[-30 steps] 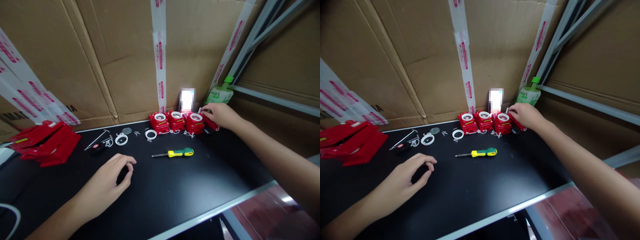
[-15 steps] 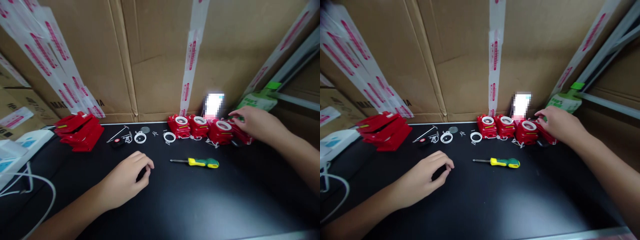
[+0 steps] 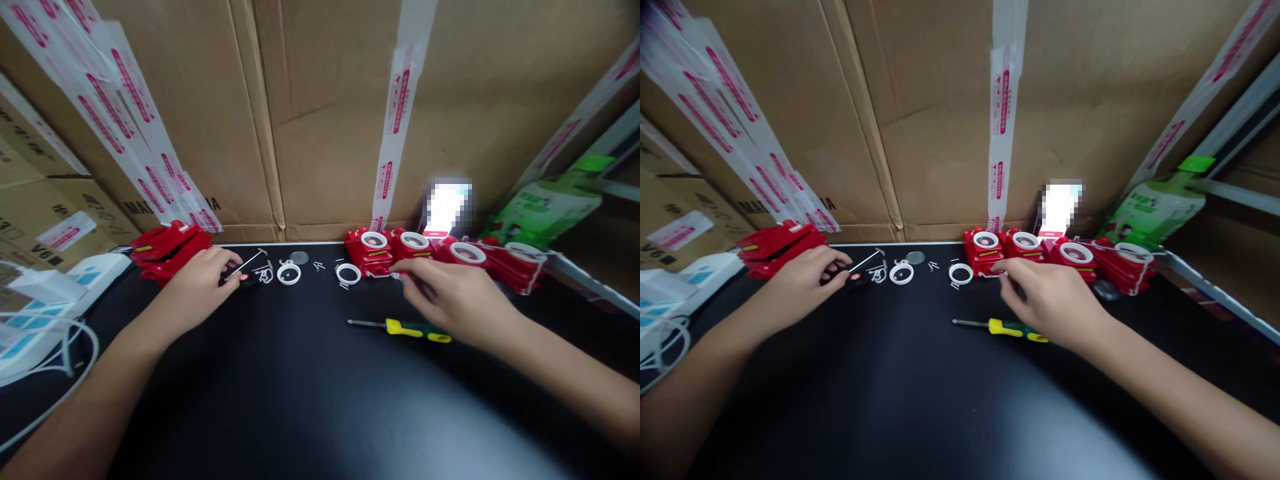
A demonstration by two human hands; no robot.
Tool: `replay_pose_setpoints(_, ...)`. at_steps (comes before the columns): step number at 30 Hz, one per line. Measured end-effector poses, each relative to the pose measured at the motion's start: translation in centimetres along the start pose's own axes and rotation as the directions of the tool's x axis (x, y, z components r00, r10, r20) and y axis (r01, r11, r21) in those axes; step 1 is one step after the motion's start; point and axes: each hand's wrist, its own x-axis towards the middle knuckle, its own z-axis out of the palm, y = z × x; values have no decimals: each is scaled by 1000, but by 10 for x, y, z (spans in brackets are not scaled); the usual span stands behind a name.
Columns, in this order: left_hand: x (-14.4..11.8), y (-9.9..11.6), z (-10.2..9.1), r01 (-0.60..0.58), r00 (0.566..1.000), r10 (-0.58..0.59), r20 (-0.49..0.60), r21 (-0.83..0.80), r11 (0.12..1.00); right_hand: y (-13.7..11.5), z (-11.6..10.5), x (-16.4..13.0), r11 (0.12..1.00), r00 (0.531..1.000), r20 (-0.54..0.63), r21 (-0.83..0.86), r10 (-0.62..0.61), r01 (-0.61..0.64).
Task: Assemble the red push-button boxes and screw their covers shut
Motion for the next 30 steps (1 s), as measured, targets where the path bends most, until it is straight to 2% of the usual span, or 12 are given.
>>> replay_pose_setpoints(2, 2, -3, 1, 30, 1000, -30, 6, 20, 999, -17, 7, 4, 991, 992, -12, 45, -122, 123)
replay_pose_setpoints(4, 2, 0, -1, 37, 999, -37, 22, 30, 999, -30, 13, 4, 979, 980, -62, 70, -187, 191)
replay_pose_setpoints(6, 1, 5, -9, 43, 999, -43, 1, 55, 998, -39, 18, -1, 974, 974, -105, 91, -199, 209)
replay_pose_setpoints(8, 0, 8, -23, 83, 993, -72, -94, 115, 990, -42, 21, -9, 970, 975, -119, 138, -186, 202)
replay_pose_setpoints(10, -1, 5, -37, 173, 965, -127, -231, 191, 966, -40, 22, -16, 963, 981, -110, 204, -159, 179)
replay_pose_setpoints(12, -1, -4, -47, 327, 888, -218, -405, 223, 918, -37, 21, -20, 951, 991, -80, 283, -110, 129)
replay_pose_setpoints(14, 0, -18, -48, 438, 839, -309, -449, 218, 872, -34, 19, -20, 933, 998, -49, 354, -44, 59)
replay_pose_setpoints(19, 2, -40, -38, 523, 830, -437, -346, 214, 825, -30, 7, -19, 921, 997, -67, 390, 33, -4)
replay_pose_setpoints(24, 0, -44, -42, 537, 838, -482, -255, 228, 812, -31, -1, -18, 918, 998, -52, 396, 44, -20)
replay_pose_setpoints(30, 0, -44, -47, 534, 845, -509, -161, 252, 807, -29, 1, -16, 910, 999, 4, 412, 52, -49)
